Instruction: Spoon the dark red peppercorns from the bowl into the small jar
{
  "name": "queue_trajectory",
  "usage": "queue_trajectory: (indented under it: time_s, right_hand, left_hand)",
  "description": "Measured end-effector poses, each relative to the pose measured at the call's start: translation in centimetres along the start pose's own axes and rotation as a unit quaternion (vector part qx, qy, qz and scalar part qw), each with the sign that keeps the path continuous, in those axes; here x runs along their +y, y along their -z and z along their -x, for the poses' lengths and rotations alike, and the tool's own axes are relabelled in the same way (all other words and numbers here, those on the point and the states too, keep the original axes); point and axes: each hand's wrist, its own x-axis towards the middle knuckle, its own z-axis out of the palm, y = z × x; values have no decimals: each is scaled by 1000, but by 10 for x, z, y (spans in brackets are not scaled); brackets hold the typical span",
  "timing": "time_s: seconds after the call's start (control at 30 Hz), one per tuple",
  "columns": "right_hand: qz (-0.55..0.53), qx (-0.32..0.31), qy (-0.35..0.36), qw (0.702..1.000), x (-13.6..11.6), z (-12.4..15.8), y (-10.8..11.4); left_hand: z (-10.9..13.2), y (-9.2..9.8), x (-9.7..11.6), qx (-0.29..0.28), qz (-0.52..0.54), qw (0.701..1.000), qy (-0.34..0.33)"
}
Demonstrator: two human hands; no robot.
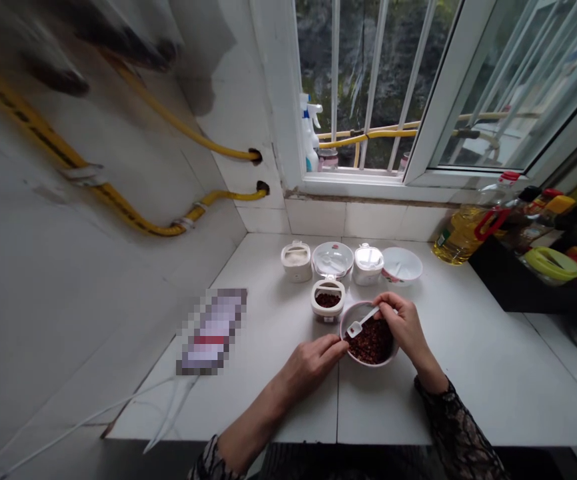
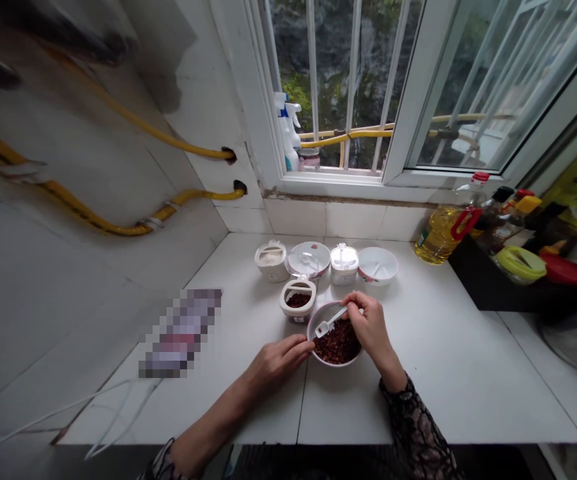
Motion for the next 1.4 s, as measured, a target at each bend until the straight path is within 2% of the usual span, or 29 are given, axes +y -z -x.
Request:
queue_trajectory:
  time_s: [0.1,0.17,0.27,0.33,0.5,0.7,0.87,1.17,1.3,1.4]
  right_hand:
    - [80,42,63,994,5,-1,-1]
    - [147,67,124,979,7,-1,-3]
    - [213,37,192,957,9,0,-6]
    - [226,-1,208,952,9,1,-9]
    - [178,-37,181,967,6,2,-10]
    - [128,-4,121,984,9,0,-8]
    - [142,53,142,978,11,0,-7]
    - [146,52,136,979,10,0,-7]
    - [117,61,101,986,7,0,-7]
    - [53,42,44,997,5,-1,-4]
  left_hand:
    - [-1,0,0,-10,5,1000,7]
    - [-2,1,0,-3,1,1000,3]
    - [-4,2,1,7,-3,1000,-2]
    - [-5,3,2,9,-1,1000,-2]
    - [-5,4,3,7,9,1000,4]
    - [-6,3,3,18,10,1000,10]
    - [-5,2,2,26,11,1000,3]
    - [-6,2,2,24,13,1000,2]
    - [-6,1,1,30,14,999,2]
    - [-7,2,2,31,15,999,5]
